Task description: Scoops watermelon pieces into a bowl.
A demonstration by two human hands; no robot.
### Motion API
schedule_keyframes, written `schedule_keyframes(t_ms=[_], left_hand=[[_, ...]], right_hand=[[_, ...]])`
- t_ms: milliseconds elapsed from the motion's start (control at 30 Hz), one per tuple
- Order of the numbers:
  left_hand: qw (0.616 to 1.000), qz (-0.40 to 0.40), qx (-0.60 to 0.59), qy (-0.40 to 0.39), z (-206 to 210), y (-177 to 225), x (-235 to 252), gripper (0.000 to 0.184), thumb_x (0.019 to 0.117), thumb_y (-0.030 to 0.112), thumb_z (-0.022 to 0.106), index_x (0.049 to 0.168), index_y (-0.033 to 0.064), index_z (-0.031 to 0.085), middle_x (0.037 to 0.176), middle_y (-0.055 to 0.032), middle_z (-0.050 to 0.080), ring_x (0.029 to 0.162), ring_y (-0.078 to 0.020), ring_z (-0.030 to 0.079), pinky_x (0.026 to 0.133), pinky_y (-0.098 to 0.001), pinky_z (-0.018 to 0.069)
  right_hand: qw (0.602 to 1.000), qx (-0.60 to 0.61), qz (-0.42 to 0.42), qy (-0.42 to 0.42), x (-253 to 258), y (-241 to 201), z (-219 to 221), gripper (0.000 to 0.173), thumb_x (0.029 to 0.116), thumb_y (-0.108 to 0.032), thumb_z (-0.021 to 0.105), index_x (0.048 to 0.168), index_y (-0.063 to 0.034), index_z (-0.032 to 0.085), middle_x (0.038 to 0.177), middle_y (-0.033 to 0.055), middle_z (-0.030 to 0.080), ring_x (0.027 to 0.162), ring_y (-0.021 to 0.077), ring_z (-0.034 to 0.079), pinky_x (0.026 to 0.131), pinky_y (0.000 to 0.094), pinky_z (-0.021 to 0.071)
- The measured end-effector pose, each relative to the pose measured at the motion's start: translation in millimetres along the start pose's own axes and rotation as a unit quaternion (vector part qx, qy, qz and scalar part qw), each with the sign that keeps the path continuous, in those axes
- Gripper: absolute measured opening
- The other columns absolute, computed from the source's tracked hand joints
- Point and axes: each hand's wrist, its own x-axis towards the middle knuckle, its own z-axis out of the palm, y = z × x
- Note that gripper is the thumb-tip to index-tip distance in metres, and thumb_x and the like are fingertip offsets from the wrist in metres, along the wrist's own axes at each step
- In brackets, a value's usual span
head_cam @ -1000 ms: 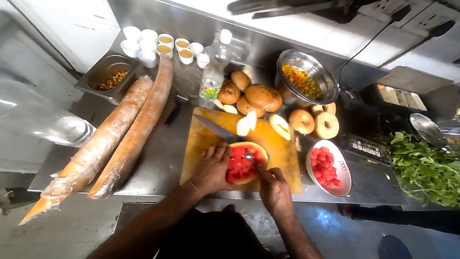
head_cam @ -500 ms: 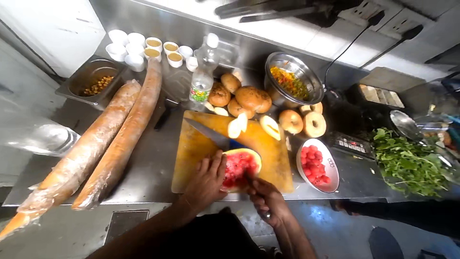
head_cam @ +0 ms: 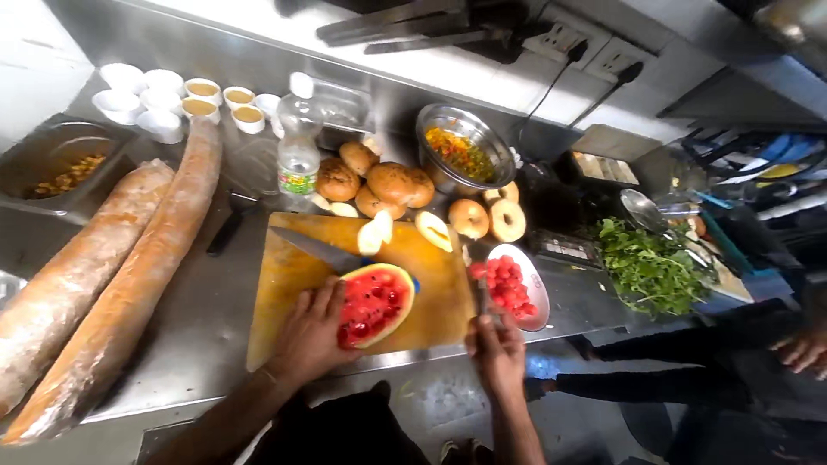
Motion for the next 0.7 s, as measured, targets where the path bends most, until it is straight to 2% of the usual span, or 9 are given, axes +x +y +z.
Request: schedule_keyframes(t_ms=[33,100,167,200,333,400,467,533,700], left_hand=[[1.0,-0.003,0.007,-0.017,-2.0,-0.5,0.7,0.128,0.0629,0.072,0.084,0.159,0.0051,0.033,0.163,-0.0182,0.034,0.138,-0.0447,0.043,0.108,-0.0558,0.0432],[1.0,-0.005,0.015,-0.024,-3.8,-2.8,2.0,0.129,0.0623,0.073,0.083,0.159,0.0059,0.033,0.163,-0.0172,0.033,0.139,-0.0441,0.042,0.109,-0.0548,0.0424],[0.999,-0.007,0.018,-0.029,-5.9,-3.0,2.1,0.128,0.0621,0.072,0.084,0.159,0.0057,0.034,0.162,-0.0167,0.035,0.139,-0.0433,0.043,0.108,-0.0544,0.0435],[0.999,-0.005,0.021,-0.034,-6.9,-2.7,2.2,0.127,0.0625,0.072,0.084,0.159,0.0057,0.034,0.163,-0.0164,0.034,0.139,-0.0427,0.042,0.108,-0.0538,0.0434],[0.996,-0.026,0.031,-0.081,-11.3,0.7,4.1,0.129,0.0648,0.076,0.08,0.162,0.0082,0.028,0.167,-0.0144,0.027,0.145,-0.0404,0.037,0.113,-0.0521,0.0386],[0.994,-0.035,0.034,-0.1,-17.5,0.9,5.6,0.129,0.0658,0.077,0.079,0.162,0.0093,0.026,0.168,-0.0138,0.024,0.146,-0.04,0.034,0.115,-0.0518,0.037],[0.993,-0.029,0.039,-0.108,-20.7,2.8,7.2,0.127,0.0667,0.077,0.078,0.162,0.0104,0.026,0.168,-0.0127,0.023,0.147,-0.0388,0.033,0.116,-0.0509,0.0356],[0.992,-0.024,0.045,-0.112,-20.2,4.3,9.0,0.128,0.0664,0.076,0.079,0.163,0.0116,0.025,0.168,-0.0118,0.022,0.147,-0.0382,0.032,0.117,-0.0507,0.035],[0.992,-0.025,0.039,-0.118,-21.8,6.6,8.9,0.126,0.0687,0.071,0.08,0.164,0.0122,0.023,0.168,-0.0123,0.022,0.147,-0.0389,0.032,0.116,-0.0504,0.0356]], right_hand=[[0.988,-0.119,-0.068,0.065,6.3,-4.0,-16.3,0.033,0.1028,-0.012,0.052,0.134,-0.002,0.057,0.076,0.0018,0.067,0.053,0.0081,0.059,0.048,0.0251,0.0529],[0.914,-0.353,-0.128,0.154,22.8,-0.3,-46.6,0.036,0.1011,-0.016,0.056,0.134,-0.0002,0.06,0.079,0.0072,0.068,0.056,0.0158,0.062,0.052,0.0346,0.055],[0.853,-0.493,-0.068,0.157,34.8,13.1,-65.2,0.032,0.1007,-0.016,0.063,0.129,-0.0028,0.068,0.086,0.021,0.073,0.07,0.0367,0.07,0.066,0.0589,0.056],[0.837,-0.521,-0.046,0.159,36.1,20.2,-69.9,0.03,0.1009,-0.017,0.063,0.128,-0.0058,0.07,0.087,0.0218,0.073,0.072,0.0393,0.071,0.068,0.0622,0.0553],[0.84,-0.509,-0.079,0.17,31.3,20.2,-70.6,0.031,0.1014,-0.015,0.062,0.13,-0.0042,0.068,0.084,0.0194,0.072,0.067,0.0357,0.069,0.064,0.0588,0.0545],[0.872,-0.46,-0.133,0.105,25.2,19.4,-52.3,0.033,0.1009,-0.017,0.06,0.131,-0.004,0.066,0.081,0.0133,0.071,0.06,0.0265,0.066,0.057,0.05,0.0558],[0.891,-0.42,-0.171,-0.02,11.6,22.8,-20.6,0.034,0.0991,-0.015,0.06,0.131,-0.0044,0.068,0.096,0.0113,0.074,0.07,0.0206,0.07,0.064,0.0433,0.0611],[0.881,-0.414,-0.209,-0.091,-3.3,32.8,16.9,0.032,0.0971,-0.018,0.063,0.126,-0.0105,0.073,0.1,0.0071,0.073,0.078,0.015,0.071,0.069,0.0349,0.0623],[0.872,-0.418,-0.21,-0.144,-22.7,44.6,61.0,0.031,0.0939,-0.015,0.067,0.122,-0.0196,0.077,0.104,0.008,0.069,0.076,0.0148,0.069,0.065,0.0347,0.0625]])
